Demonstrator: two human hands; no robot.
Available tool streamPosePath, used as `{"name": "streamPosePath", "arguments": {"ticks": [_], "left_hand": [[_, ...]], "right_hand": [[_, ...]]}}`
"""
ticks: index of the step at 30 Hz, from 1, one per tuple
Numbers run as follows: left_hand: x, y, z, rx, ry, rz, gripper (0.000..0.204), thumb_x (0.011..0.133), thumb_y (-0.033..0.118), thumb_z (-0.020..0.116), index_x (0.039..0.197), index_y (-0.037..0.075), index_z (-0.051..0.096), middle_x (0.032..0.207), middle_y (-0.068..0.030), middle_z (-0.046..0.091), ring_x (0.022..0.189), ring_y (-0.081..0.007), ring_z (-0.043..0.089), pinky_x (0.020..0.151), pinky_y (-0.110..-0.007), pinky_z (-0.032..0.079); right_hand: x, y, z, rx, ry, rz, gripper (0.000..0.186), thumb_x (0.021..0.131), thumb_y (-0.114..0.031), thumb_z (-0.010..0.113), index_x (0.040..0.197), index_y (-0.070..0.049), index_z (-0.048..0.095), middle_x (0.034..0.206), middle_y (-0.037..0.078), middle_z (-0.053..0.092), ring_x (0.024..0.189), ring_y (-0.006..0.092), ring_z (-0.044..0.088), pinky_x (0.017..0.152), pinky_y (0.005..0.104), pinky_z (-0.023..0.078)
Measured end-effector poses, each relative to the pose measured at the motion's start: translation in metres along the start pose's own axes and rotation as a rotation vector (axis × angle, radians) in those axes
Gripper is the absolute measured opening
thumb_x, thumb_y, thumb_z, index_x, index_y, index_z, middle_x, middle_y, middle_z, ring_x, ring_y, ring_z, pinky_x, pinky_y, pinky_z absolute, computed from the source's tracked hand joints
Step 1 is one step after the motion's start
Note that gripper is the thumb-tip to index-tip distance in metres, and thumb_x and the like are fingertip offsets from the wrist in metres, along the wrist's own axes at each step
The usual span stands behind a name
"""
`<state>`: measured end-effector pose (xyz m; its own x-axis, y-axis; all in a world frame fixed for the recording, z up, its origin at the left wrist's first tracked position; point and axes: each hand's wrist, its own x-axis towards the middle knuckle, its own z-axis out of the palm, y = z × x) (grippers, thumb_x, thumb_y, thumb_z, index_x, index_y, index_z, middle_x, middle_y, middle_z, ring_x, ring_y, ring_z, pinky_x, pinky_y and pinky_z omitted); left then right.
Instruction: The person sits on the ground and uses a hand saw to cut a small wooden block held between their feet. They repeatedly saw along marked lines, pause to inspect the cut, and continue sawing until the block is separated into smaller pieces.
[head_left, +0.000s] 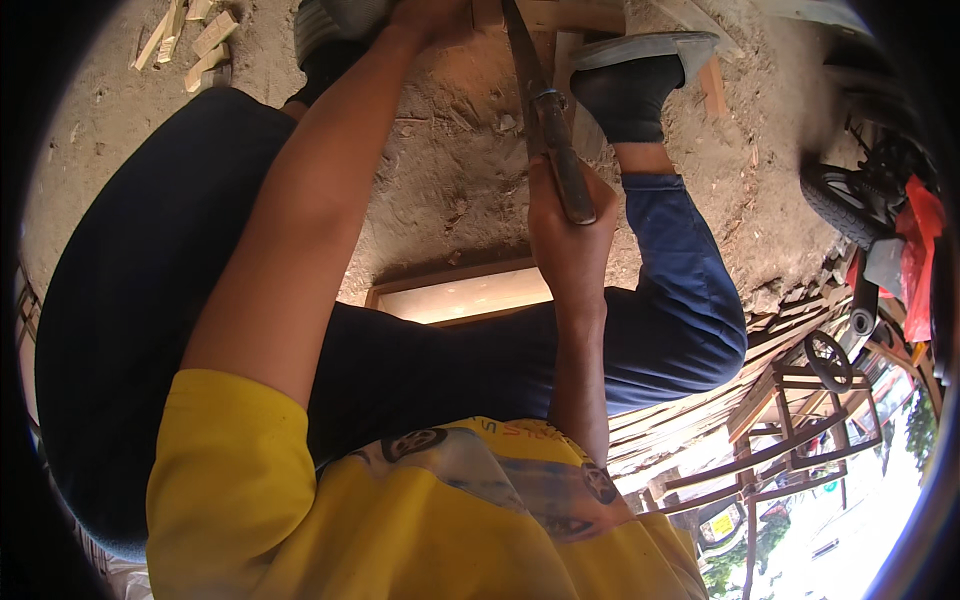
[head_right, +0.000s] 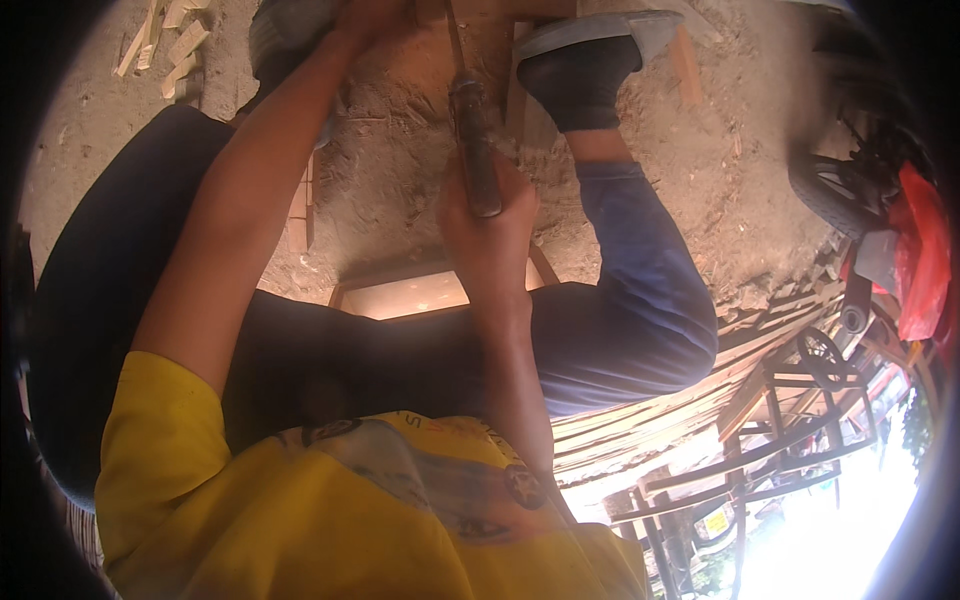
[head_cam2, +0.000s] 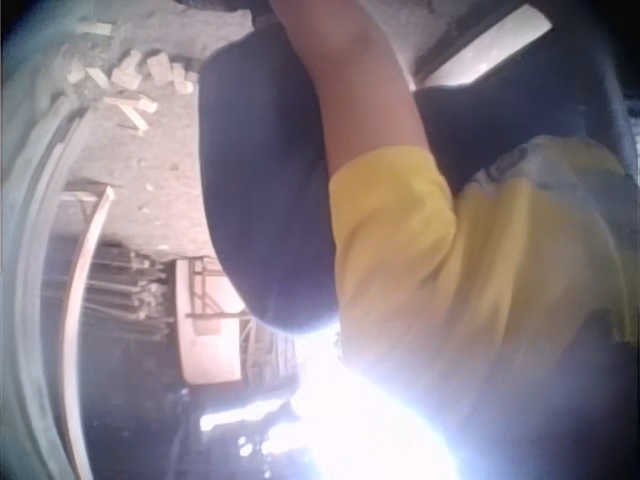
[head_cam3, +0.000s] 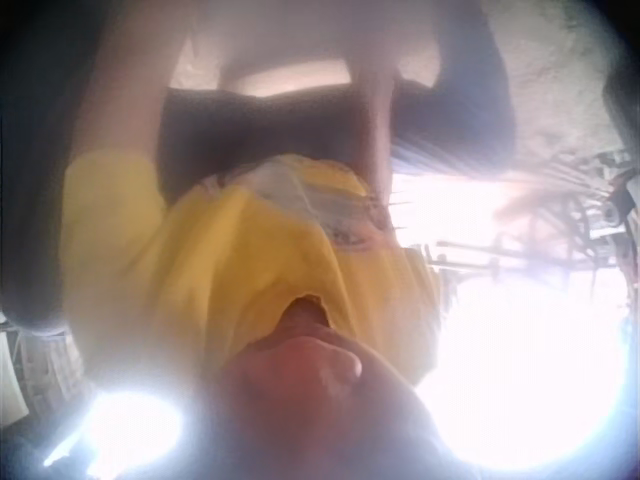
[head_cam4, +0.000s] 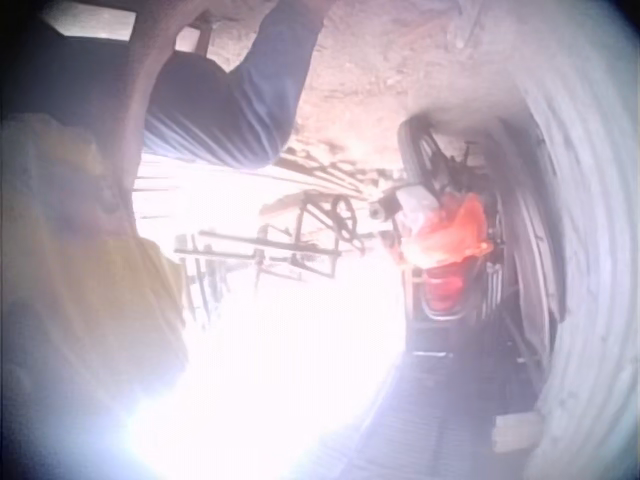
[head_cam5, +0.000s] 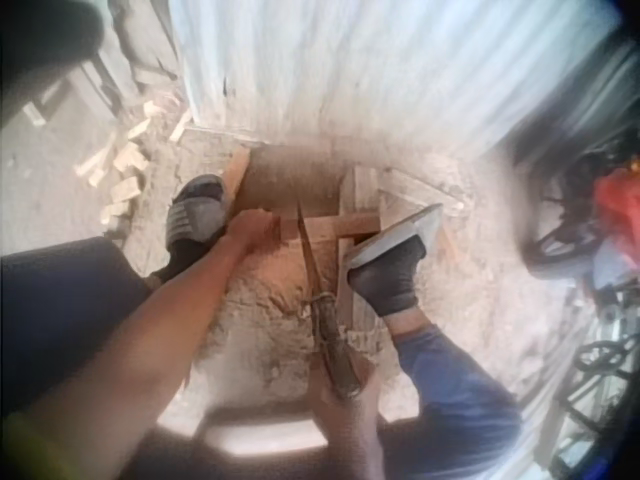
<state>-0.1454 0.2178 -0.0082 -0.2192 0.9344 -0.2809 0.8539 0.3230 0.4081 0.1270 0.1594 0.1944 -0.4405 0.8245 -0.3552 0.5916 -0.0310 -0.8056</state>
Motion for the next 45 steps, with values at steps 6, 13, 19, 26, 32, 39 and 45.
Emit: {"name": "streamPosePath", "arguments": {"ticks": [6,13,19,26,32,39,45], "left_hand": [[0.031,-0.046,0.069,0.154,0.378,0.054,0.039,0.087,0.039,0.058,0.090,0.001,0.067,0.082,-0.0208,0.068,0.076,-0.0387,0.068,0.068,-0.050,0.055],[0.018,-0.036,0.054,0.148,0.186,0.001,0.031,0.089,0.027,0.053,0.085,0.001,0.068,0.086,-0.0205,0.069,0.081,-0.0362,0.068,0.071,-0.049,0.055],[0.028,-0.015,0.048,0.048,0.157,-0.035,0.029,0.089,0.026,0.053,0.087,0.002,0.069,0.089,-0.0198,0.069,0.085,-0.0362,0.068,0.075,-0.047,0.055],[0.030,-0.020,0.053,0.021,0.177,0.015,0.028,0.087,0.027,0.055,0.090,0.003,0.069,0.087,-0.0200,0.068,0.086,-0.0357,0.068,0.075,-0.049,0.054],[-0.014,0.001,0.001,0.038,0.151,0.025,0.029,0.090,0.029,0.055,0.086,0.004,0.068,0.087,-0.0188,0.068,0.082,-0.0354,0.068,0.073,-0.049,0.055],[0.035,-0.051,0.071,0.102,0.129,-0.128,0.037,0.085,0.035,0.062,0.085,-0.002,0.067,0.080,-0.0191,0.068,0.081,-0.0344,0.068,0.071,-0.047,0.055],[0.014,-0.025,0.032,0.046,0.241,-0.038,0.036,0.085,0.033,0.061,0.084,-0.002,0.066,0.085,-0.0194,0.069,0.080,-0.0362,0.068,0.072,-0.046,0.055]], "right_hand": [[-0.097,-0.021,-0.037,-0.109,0.052,0.006,0.007,0.090,-0.002,0.059,0.086,0.003,0.060,0.057,0.005,0.051,0.053,0.0097,0.044,0.048,0.0308,0.037],[-0.004,-0.021,0.009,-0.033,-0.075,0.049,0.014,0.088,0.000,0.060,0.077,0.003,0.053,0.061,0.007,0.051,0.053,0.0107,0.044,0.050,0.0306,0.037],[-0.069,-0.033,-0.026,-0.100,0.053,0.051,0.014,0.089,-0.002,0.060,0.077,0.003,0.055,0.059,0.005,0.049,0.055,0.0071,0.043,0.048,0.0287,0.036],[-0.045,-0.031,-0.009,-0.141,0.015,0.039,0.008,0.089,-0.004,0.062,0.089,0.005,0.061,0.061,0.007,0.053,0.055,0.0091,0.048,0.049,0.0275,0.041],[-0.028,-0.002,-0.012,-0.126,-0.025,-0.074,0.009,0.089,-0.003,0.061,0.083,0.003,0.059,0.060,0.007,0.051,0.053,0.0100,0.046,0.048,0.0281,0.038],[-0.081,-0.005,-0.020,-0.171,0.043,-0.123,0.015,0.089,-0.005,0.061,0.079,0.003,0.055,0.059,0.006,0.050,0.052,0.0097,0.042,0.047,0.0295,0.037],[-0.029,-0.028,0.002,-0.047,-0.046,-0.020,0.017,0.088,-0.002,0.061,0.073,0.000,0.053,0.054,0.004,0.048,0.049,0.0058,0.042,0.044,0.0271,0.034]]}}
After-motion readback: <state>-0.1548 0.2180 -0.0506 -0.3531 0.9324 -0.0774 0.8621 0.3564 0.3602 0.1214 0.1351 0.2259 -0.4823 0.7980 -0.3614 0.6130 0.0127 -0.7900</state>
